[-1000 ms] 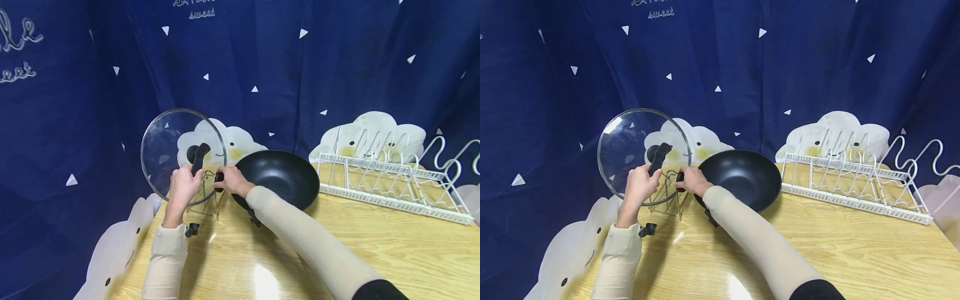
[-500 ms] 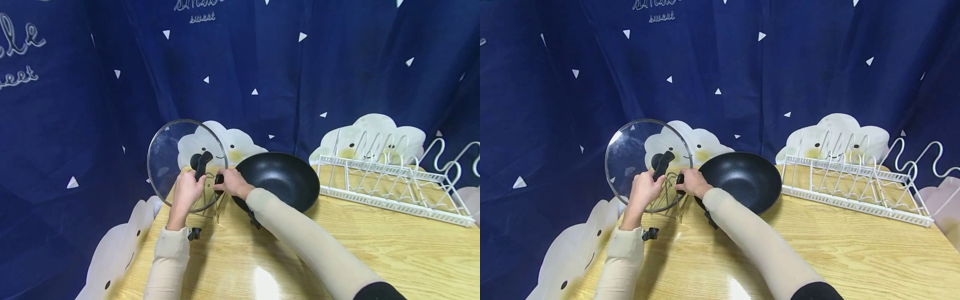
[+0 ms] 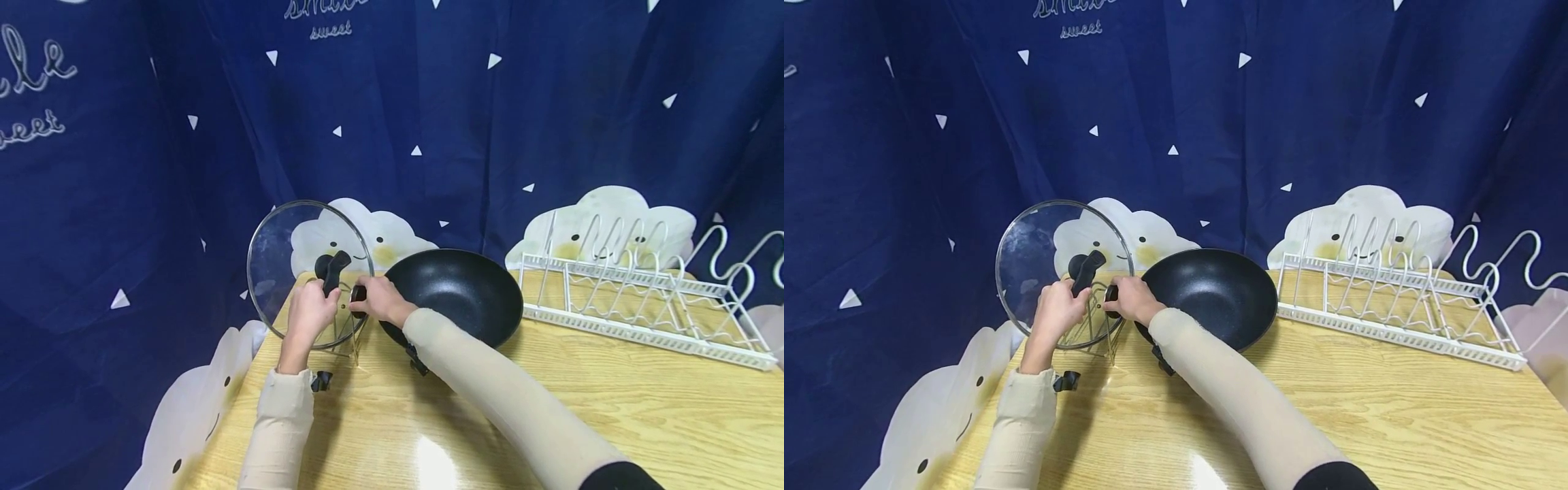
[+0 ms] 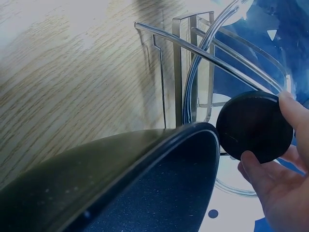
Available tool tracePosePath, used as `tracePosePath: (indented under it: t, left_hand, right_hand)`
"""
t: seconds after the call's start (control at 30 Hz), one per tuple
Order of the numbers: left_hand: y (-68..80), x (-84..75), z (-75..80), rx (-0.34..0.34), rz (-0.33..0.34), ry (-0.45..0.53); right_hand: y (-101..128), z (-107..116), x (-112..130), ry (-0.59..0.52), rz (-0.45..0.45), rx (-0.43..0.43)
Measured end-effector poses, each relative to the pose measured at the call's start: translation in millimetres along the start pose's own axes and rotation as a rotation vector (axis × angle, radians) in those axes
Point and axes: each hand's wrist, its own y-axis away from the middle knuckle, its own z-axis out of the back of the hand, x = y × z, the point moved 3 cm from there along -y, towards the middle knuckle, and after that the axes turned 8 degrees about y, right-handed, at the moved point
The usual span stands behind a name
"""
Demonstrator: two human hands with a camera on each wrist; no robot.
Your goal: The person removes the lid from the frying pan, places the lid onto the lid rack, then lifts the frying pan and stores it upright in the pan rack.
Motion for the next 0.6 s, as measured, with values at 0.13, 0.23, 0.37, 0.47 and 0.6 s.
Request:
tracePosePath:
  t: [0.13,0.23,0.37,0.47,0.6]
  left_hand:
    - [-1.0,-0.9,-1.7,0.031,0.02,0.002]
    - [0.7,-1.8,-4.7,0.09,0.038,0.001]
    - [3.8,-1.0,-8.2,0.137,0.049,0.006]
    - [4.1,0.2,-8.6,0.122,0.035,0.012]
    - [5.2,0.8,-8.2,0.115,0.037,0.025]
  right_hand:
    - [0.1,0.5,0.2,0.007,0.01,-0.003]
    - [0.8,0.8,1.4,0.009,0.016,-0.001]
    - [1.4,0.1,2.0,0.022,0.016,-0.008]
    - [0.9,-0.1,2.1,0.032,0.009,-0.02]
    - [0.8,-0.9,3.0,0.029,0.0,-0.003]
